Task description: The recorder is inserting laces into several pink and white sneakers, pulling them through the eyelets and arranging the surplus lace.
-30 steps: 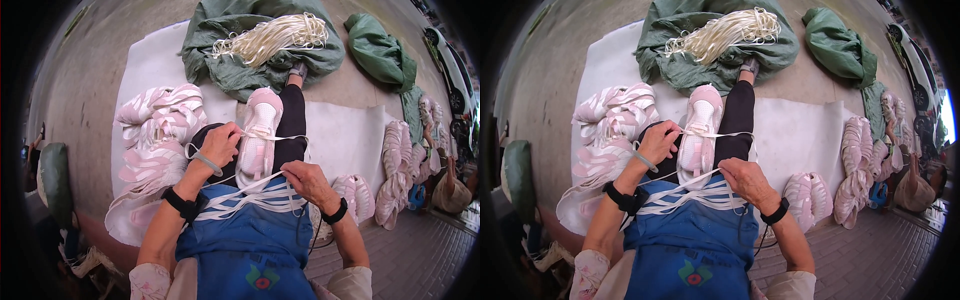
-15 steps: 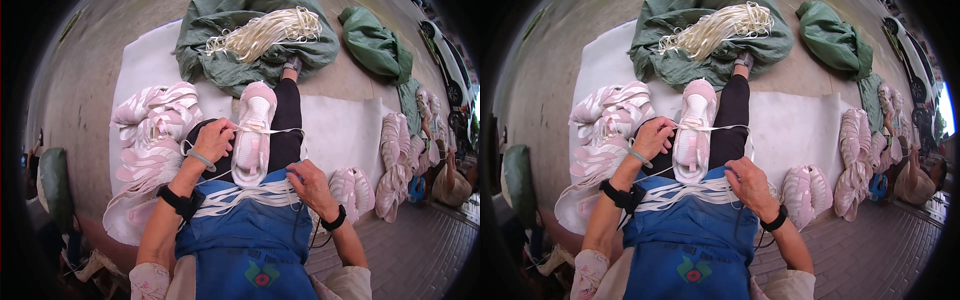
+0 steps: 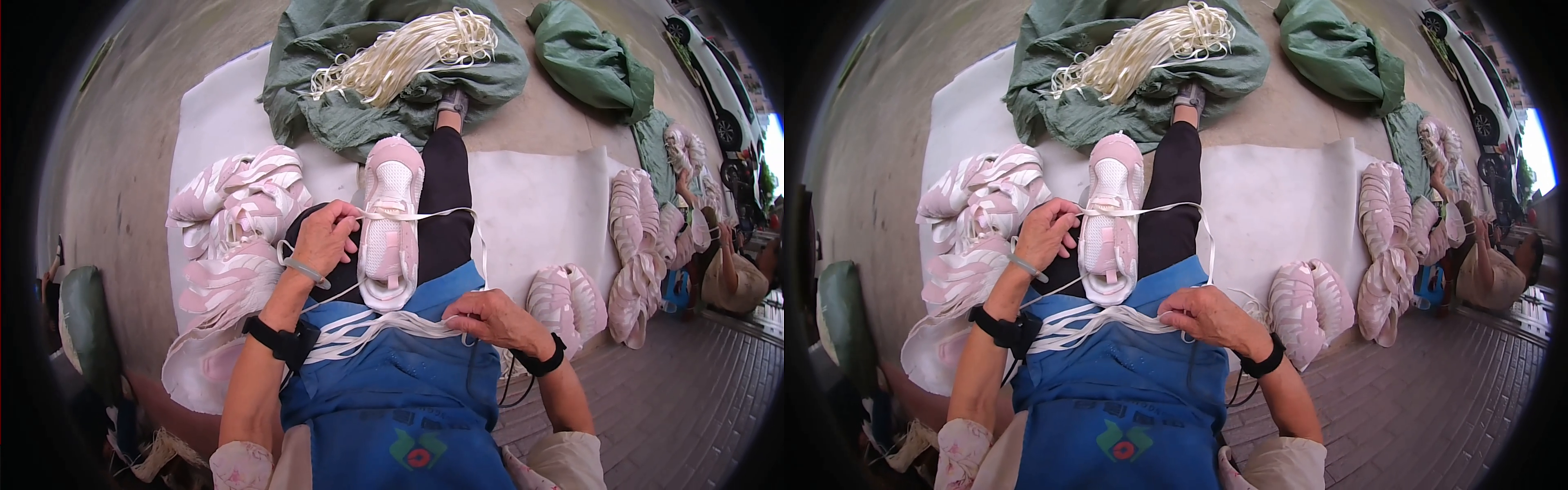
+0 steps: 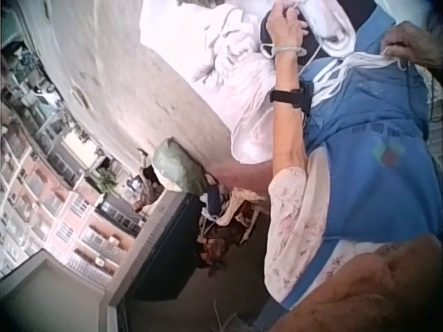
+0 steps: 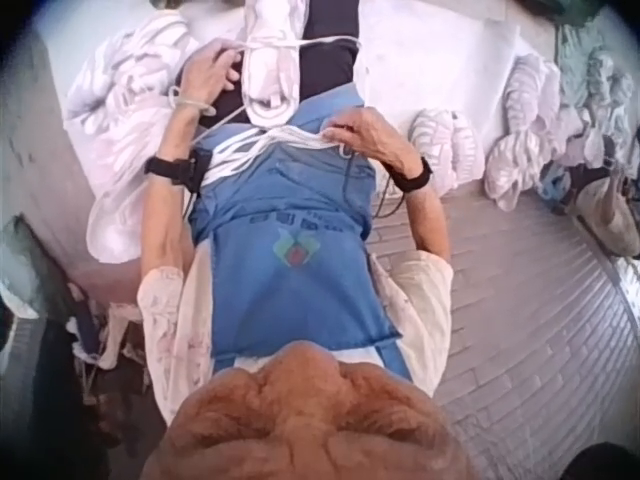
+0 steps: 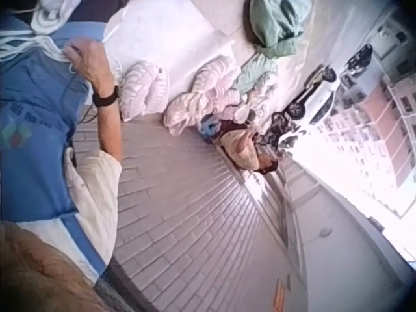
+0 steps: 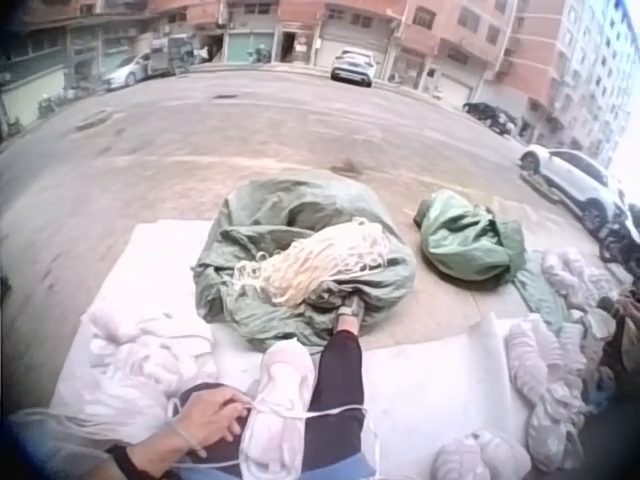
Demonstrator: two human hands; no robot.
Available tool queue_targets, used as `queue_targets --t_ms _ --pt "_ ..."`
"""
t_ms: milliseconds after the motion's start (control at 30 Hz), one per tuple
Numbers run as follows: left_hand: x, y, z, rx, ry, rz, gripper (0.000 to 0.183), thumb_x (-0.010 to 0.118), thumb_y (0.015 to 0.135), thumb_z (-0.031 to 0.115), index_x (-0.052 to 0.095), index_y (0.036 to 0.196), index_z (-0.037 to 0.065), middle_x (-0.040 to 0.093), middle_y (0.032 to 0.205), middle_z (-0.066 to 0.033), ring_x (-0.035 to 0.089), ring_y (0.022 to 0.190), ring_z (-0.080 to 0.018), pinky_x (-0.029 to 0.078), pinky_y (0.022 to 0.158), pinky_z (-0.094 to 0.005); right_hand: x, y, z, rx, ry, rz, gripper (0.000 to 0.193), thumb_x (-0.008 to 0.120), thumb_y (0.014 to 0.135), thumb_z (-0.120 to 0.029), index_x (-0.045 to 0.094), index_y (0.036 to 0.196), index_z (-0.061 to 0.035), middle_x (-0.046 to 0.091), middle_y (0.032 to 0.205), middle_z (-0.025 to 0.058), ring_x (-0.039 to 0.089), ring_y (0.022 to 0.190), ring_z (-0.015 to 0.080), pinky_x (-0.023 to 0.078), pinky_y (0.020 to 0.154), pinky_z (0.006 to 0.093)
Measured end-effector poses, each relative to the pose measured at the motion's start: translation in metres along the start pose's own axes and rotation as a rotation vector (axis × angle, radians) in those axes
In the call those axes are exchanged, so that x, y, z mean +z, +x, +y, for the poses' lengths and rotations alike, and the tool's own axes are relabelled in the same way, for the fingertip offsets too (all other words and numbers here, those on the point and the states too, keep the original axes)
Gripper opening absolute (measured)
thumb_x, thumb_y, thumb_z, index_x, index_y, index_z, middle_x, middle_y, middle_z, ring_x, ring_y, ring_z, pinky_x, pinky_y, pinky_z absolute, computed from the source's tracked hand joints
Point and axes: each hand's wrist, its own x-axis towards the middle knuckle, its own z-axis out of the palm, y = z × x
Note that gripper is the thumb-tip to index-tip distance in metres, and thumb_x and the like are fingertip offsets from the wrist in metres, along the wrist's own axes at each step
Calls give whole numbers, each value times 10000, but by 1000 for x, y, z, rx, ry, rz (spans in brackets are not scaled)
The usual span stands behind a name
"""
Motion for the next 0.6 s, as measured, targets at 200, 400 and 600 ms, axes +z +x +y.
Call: queue_targets --t_ms 200,400,600 --pt "0 1 0 -12 -32 13 182 506 923 102 593 1050 5 613 860 -55 562 538 -69 472 412 -194 -7 22 16 198 25 460 149 609 851 -91 641 981 -26 594 838 155 605 741 321 489 673 370" --pt "-1 4 -4 10 -31 -7 183 513 916 99 604 1043 3 617 856 -49 567 530 -69 471 414 -197 -12 74 3 -142 -287 539 176 606 816 -44 611 990 -27 550 929 123 587 784 307 490 692 374" --pt "-2 1 -2 17 -27 3 187 518 907 98 608 1034 -6 619 840 -49 566 527 -73 467 413 -196 -16 48 10 -153 -194 202 128 631 767 -24 629 894 -36 558 873 122 580 811 306 486 717 372"
